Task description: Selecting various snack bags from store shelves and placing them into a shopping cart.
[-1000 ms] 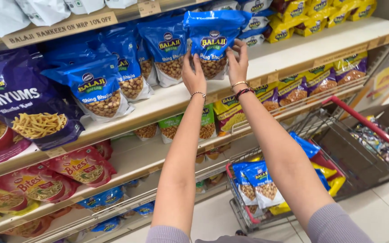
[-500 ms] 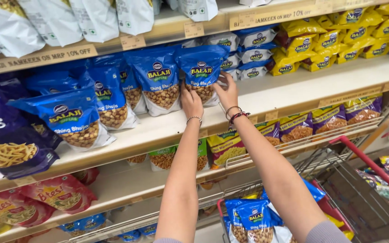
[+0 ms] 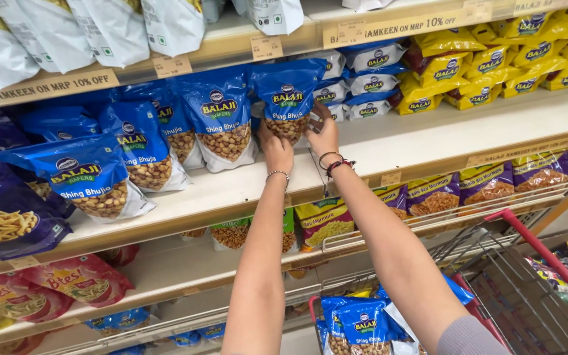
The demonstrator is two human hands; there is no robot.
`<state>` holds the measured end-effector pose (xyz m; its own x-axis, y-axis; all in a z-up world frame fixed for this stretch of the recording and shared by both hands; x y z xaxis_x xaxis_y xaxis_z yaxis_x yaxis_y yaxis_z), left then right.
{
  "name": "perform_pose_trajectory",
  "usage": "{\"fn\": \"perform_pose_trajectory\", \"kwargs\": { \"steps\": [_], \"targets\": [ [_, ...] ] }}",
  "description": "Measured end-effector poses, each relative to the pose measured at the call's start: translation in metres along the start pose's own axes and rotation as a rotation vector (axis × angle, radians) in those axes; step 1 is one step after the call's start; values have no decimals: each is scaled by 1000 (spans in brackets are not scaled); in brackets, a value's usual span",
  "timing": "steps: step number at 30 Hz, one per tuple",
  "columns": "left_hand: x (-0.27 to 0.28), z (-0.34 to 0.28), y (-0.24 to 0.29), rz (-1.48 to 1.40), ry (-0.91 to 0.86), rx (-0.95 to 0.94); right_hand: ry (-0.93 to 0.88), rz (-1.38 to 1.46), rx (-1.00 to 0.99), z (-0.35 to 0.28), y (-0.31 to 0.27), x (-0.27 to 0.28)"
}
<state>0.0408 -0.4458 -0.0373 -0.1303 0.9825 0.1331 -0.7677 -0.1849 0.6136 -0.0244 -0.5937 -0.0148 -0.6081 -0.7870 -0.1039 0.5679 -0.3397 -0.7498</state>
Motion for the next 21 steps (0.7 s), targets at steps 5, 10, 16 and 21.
{"fn": "perform_pose_trajectory", "kwargs": {
  "steps": [5,10,16,21],
  "targets": [
    [16,-5,25,20,12,14,56,-110,51,-16,-34,-4],
    [20,-18,28,59,33,22,166,-405,180,-30,-34,4],
    [39,-23,51,55,-17,11,82,-284,114,-40,-52,0],
    [69,-26,85,-31,-87,86,155,-377,226,-73,-107,4]
  ]
}}
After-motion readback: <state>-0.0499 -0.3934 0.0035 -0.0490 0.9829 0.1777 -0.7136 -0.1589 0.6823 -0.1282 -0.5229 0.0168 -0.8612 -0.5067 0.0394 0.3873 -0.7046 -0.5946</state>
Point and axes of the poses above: each hand's wrist, its own z-axis towards the middle knuckle, its own x-axis out of the back of the hand, y = z × x, the point moved 5 cm from there along z, towards the middle knuckle, and after that the axes turned 2 degrees about y, right-handed, at the moved point
